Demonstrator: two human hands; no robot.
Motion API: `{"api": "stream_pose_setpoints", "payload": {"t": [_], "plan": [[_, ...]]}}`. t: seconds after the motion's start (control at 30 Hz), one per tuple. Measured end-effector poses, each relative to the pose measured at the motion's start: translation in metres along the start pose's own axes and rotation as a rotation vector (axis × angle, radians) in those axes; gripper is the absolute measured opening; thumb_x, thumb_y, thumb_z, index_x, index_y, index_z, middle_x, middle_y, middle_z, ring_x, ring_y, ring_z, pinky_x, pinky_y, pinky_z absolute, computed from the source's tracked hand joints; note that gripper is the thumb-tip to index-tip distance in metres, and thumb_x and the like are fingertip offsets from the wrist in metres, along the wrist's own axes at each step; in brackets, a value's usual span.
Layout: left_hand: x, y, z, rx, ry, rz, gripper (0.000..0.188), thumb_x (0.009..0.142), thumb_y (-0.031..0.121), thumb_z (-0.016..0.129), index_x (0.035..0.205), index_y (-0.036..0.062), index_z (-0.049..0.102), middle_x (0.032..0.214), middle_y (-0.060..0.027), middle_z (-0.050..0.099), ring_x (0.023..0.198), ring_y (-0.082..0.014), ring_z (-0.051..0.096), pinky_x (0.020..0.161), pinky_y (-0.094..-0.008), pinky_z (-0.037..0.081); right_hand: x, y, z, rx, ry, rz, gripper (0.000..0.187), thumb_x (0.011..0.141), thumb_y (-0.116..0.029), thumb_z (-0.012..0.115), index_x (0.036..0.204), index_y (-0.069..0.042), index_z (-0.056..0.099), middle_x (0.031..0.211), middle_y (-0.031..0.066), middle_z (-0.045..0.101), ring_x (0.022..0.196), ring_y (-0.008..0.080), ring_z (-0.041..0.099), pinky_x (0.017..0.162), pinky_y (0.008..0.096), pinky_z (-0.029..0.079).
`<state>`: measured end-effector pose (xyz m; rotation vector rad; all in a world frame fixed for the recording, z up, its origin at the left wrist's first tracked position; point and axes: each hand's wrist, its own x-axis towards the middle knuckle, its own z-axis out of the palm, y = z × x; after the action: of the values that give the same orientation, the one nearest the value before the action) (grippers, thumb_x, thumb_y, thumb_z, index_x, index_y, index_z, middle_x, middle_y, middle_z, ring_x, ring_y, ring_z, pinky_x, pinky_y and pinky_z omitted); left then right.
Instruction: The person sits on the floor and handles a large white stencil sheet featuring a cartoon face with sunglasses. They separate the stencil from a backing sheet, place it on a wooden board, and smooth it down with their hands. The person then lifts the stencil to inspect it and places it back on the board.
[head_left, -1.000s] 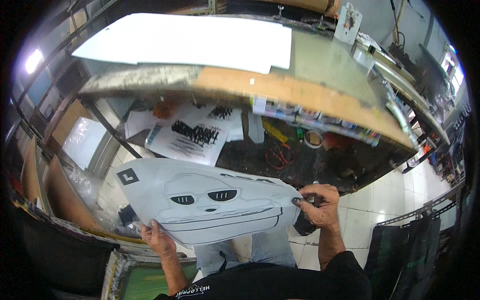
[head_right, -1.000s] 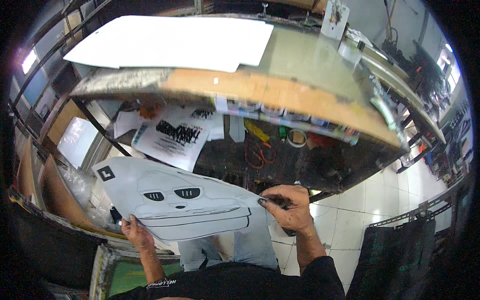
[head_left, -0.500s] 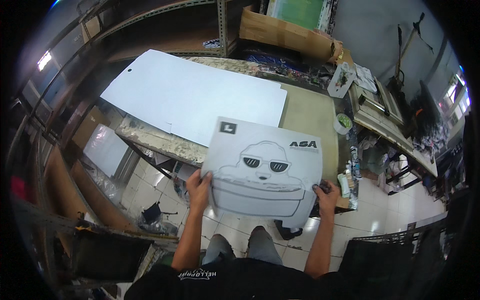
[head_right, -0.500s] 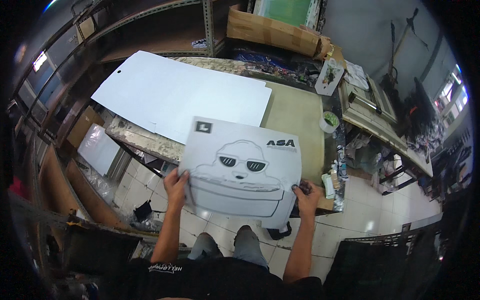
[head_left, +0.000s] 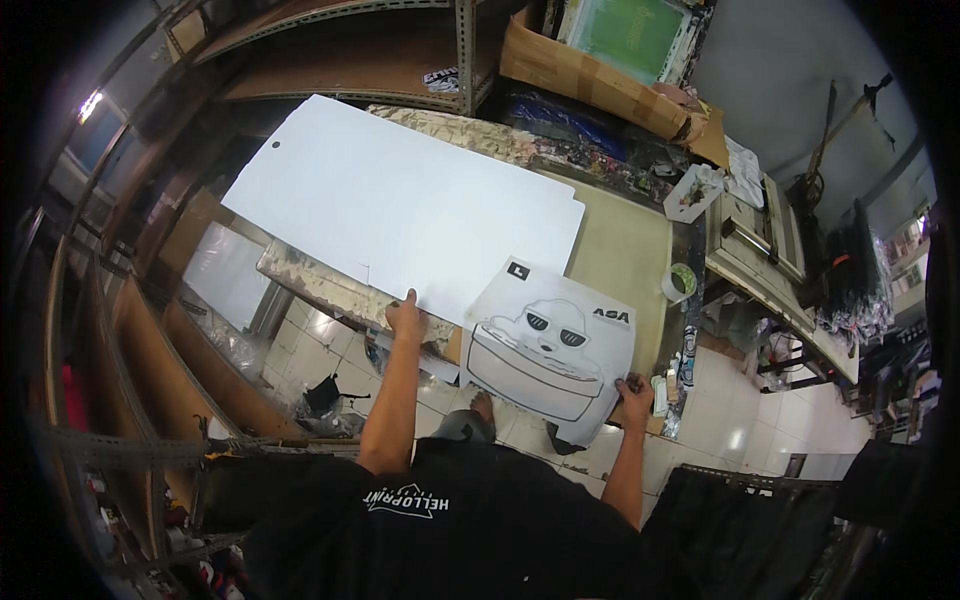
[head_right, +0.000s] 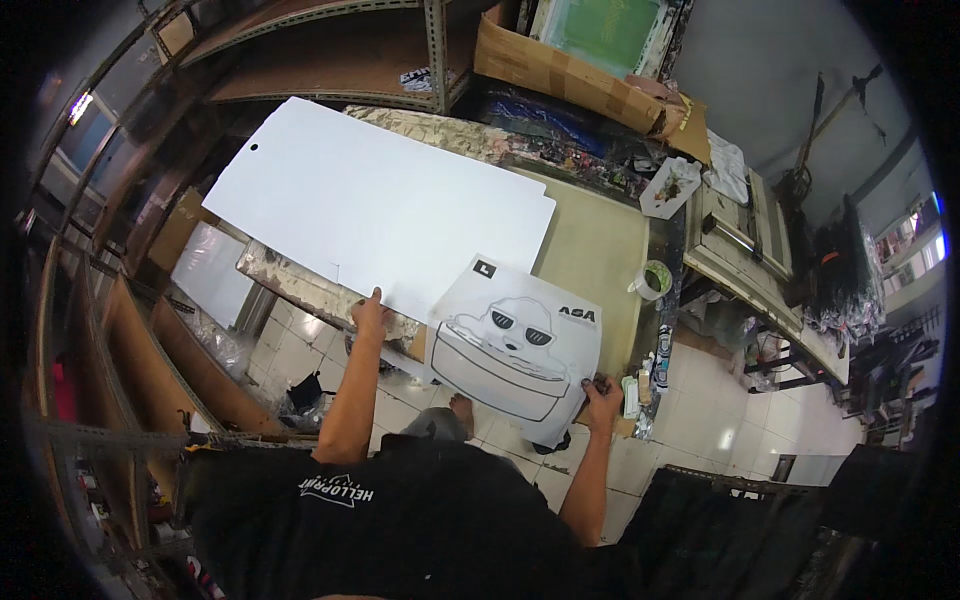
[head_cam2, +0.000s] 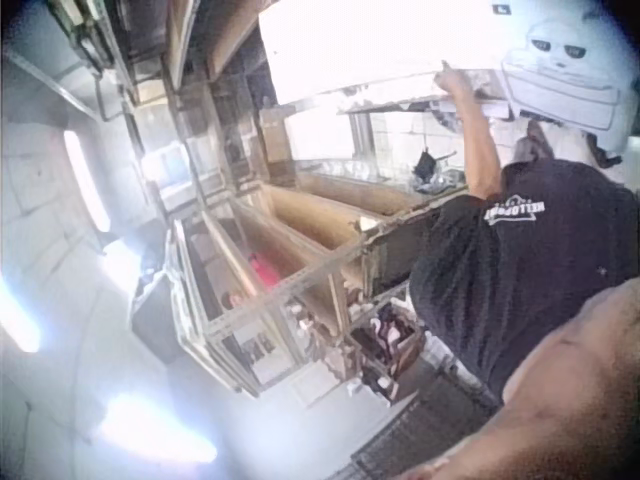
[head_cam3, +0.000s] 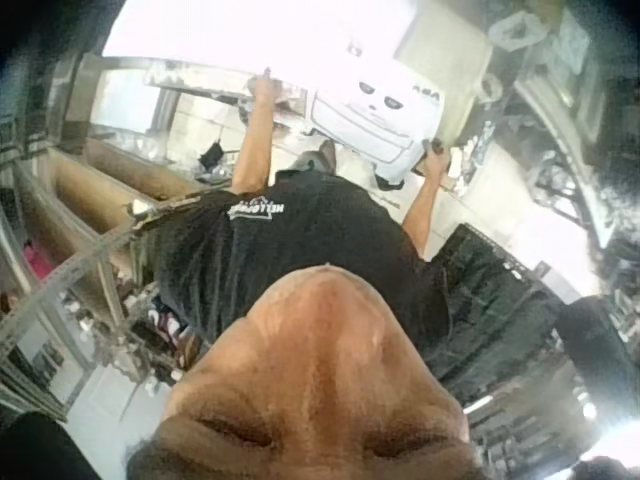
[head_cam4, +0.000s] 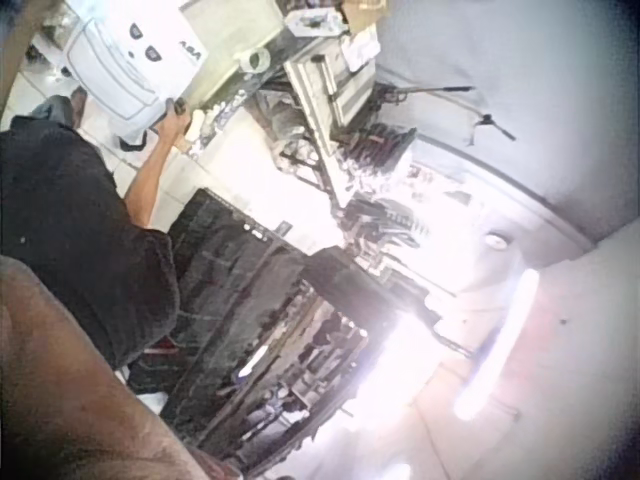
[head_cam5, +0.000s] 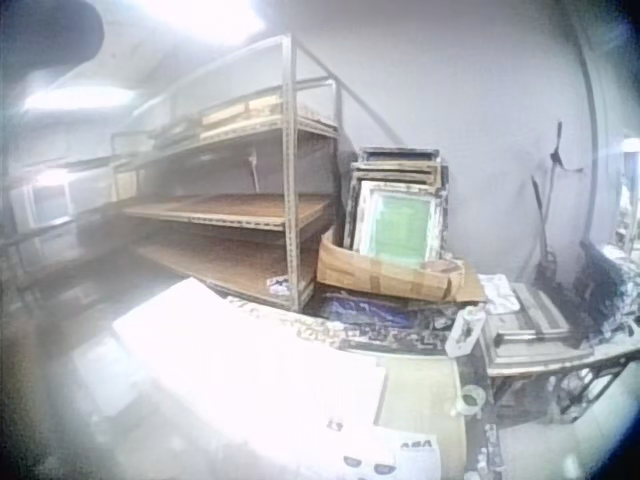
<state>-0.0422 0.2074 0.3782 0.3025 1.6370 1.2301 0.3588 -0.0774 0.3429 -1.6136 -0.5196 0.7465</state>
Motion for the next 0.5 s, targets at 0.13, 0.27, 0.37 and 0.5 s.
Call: {"api": "stream_pose_setpoints", "payload": {"t": [0.13,0.27,0.37,0.5], "plan": [[0.047,0.004,0.027,-0.064,-0.121,-0.098,0.017,0.087,0.007,0.063,0.094,-0.0032,0.052,0.083,-0.0123,0.059,0.062,-0.0229,0.062,0.048,-0.0328,0.056,0.007,0.001,-0.007,0.199,-0.036,0.093,0.022,0.075,0.011,0.067,0.095,0.003,0.065,0.084,0.0043,0.066,0.073,0.0126,0.061,0.071,0.0250,0.050],[0.075,0.010,0.071,-0.135,-0.142,-0.044,0.015,0.086,0.001,0.059,0.097,-0.0060,0.052,0.092,-0.0184,0.061,0.063,-0.0243,0.064,0.048,-0.0355,0.058,0.005,-0.009,0.001,0.196,-0.005,0.128,0.018,0.075,0.011,0.066,0.090,0.002,0.063,0.082,0.0030,0.064,0.071,0.0139,0.060,0.068,0.0257,0.050],[0.104,0.013,0.076,-0.206,-0.083,-0.043,0.017,0.086,-0.001,0.056,0.101,-0.0058,0.051,0.096,-0.0178,0.060,0.069,-0.0252,0.065,0.053,-0.0354,0.060,0.006,-0.013,0.007,0.192,0.027,0.132,0.021,0.076,0.012,0.066,0.094,0.003,0.065,0.083,0.0031,0.066,0.072,0.0123,0.061,0.068,0.0242,0.050],[0.103,0.037,0.064,-0.149,-0.126,0.009,0.018,0.087,0.003,0.056,0.104,-0.0007,0.054,0.101,-0.0144,0.061,0.081,-0.0272,0.064,0.064,-0.0406,0.060,0.009,-0.012,0.006,0.128,0.065,0.184,0.013,0.076,0.010,0.067,0.087,0.001,0.066,0.075,0.0017,0.065,0.065,0.0094,0.058,0.059,0.0226,0.045]]}}
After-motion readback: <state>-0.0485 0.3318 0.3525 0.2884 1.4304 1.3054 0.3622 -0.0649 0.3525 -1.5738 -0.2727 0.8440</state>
